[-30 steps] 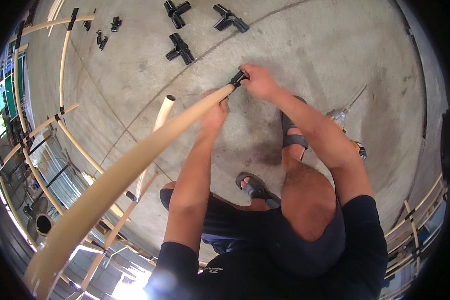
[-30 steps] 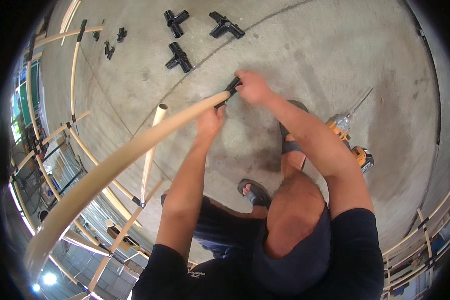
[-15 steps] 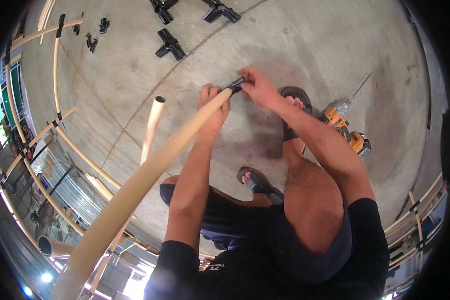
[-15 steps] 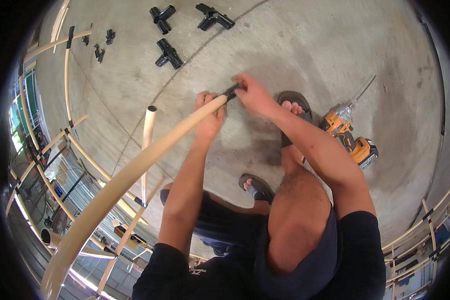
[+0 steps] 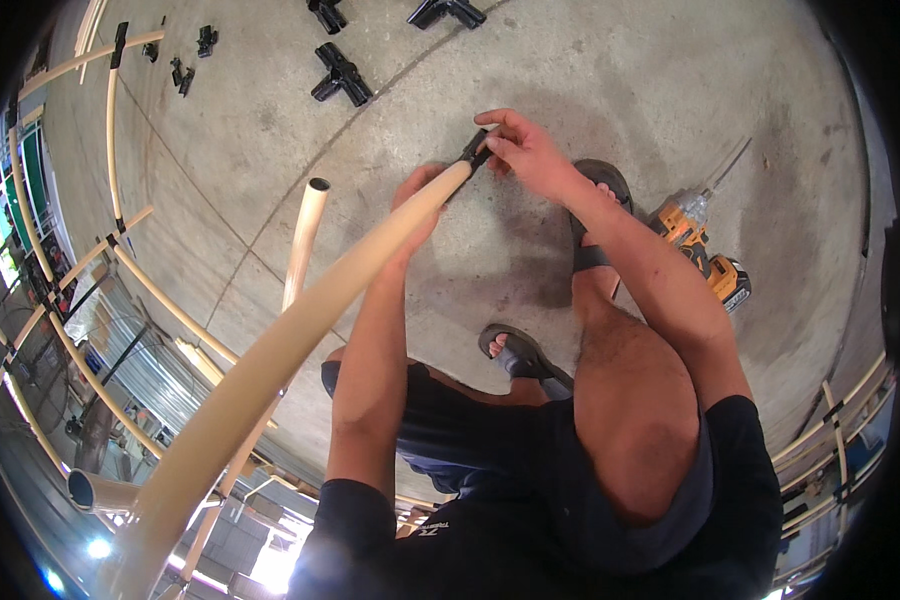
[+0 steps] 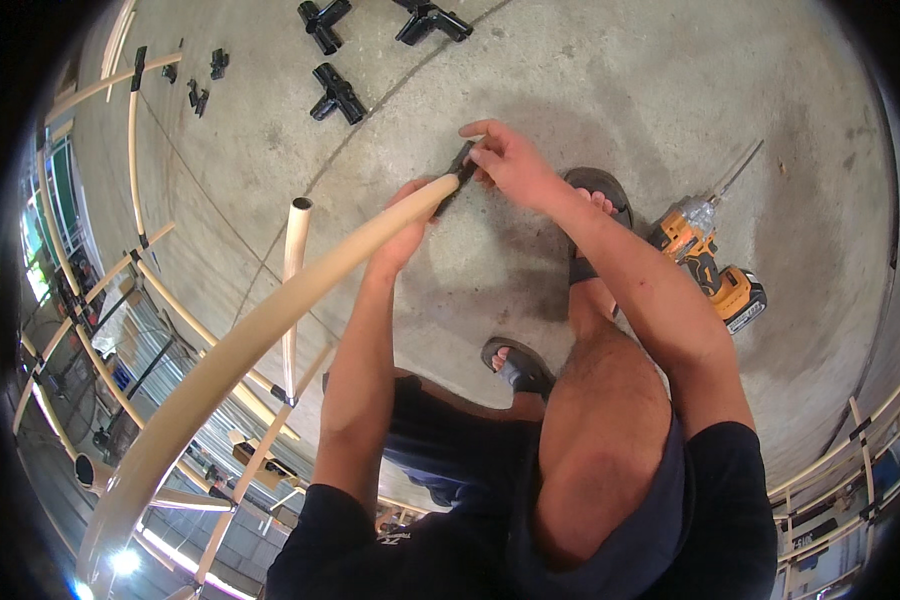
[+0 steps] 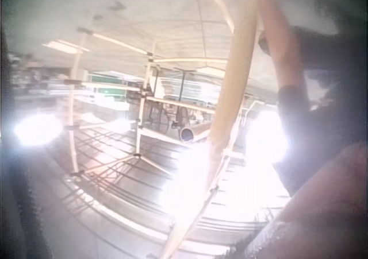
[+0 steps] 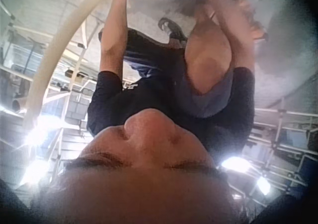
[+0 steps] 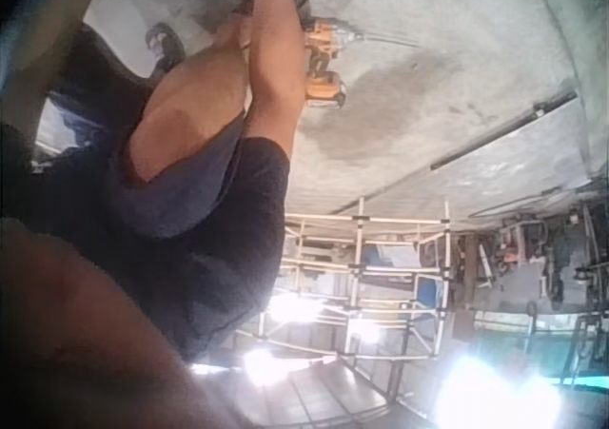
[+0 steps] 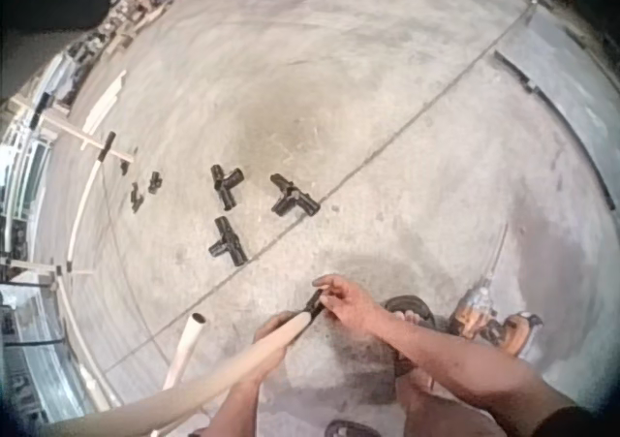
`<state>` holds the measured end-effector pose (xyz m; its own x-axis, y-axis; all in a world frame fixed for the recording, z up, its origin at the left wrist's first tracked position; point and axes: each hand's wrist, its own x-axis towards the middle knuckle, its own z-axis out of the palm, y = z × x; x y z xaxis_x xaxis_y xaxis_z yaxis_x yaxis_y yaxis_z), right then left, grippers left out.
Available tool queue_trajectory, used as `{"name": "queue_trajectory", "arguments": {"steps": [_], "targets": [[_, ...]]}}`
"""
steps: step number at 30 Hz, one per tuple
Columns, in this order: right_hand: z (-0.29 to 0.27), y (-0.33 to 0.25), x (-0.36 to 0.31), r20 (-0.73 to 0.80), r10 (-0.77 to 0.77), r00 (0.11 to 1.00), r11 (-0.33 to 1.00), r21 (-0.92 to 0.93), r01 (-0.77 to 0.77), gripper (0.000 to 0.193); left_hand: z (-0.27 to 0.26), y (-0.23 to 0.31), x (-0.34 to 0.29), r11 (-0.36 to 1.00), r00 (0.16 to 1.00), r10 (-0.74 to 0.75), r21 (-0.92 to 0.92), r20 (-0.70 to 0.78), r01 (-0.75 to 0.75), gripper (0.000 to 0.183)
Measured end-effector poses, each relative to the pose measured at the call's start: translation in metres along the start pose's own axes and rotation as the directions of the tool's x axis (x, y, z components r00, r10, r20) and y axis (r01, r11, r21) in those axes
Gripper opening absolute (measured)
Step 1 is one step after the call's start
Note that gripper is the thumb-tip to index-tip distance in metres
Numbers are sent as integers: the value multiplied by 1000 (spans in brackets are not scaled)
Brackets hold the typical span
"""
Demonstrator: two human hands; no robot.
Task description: The person assembles a light-colored tubular frame by fitting black plastic connectors onto the ends of the tubes and securing them using a power drill.
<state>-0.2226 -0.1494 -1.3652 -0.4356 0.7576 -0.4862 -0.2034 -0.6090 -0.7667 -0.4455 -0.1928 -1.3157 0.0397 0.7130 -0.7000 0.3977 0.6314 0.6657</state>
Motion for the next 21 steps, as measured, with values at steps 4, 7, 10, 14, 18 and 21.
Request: {"name": "queue_trajectory", "arguments": {"steps": [4, 7, 10, 14, 18, 21], "targets": [[12, -11, -1, 16, 87, 996, 993, -87, -85, 34, 6, -13, -6, 930, 995, -48, -361, 86, 76, 34], [20, -27, -3, 77, 82, 994, 992, -97, -74, 35, 0, -14, -16, 853, 996, -45, -516, 82, 81, 40], [17, -60, -5, 181, 42, 983, 999, 17, -45, 37, -5, -5, -31, 804, 1000, 20, -595, 22, -3, 44], [25, -101, -14, 259, -90, 962, 983, 176, 44, 39, 8, 42, -59, 726, 999, -31, -688, -32, 0, 48], [39, -116, -20, 58, -275, 960, 958, 107, 268, 39, 10, 36, -77, 609, 999, 33, -793, -18, -34, 57], [37, -79, -13, -98, 67, 993, 939, -331, -96, 40, 10, 33, -78, 633, 998, 66, -772, -15, -53, 58]]}}
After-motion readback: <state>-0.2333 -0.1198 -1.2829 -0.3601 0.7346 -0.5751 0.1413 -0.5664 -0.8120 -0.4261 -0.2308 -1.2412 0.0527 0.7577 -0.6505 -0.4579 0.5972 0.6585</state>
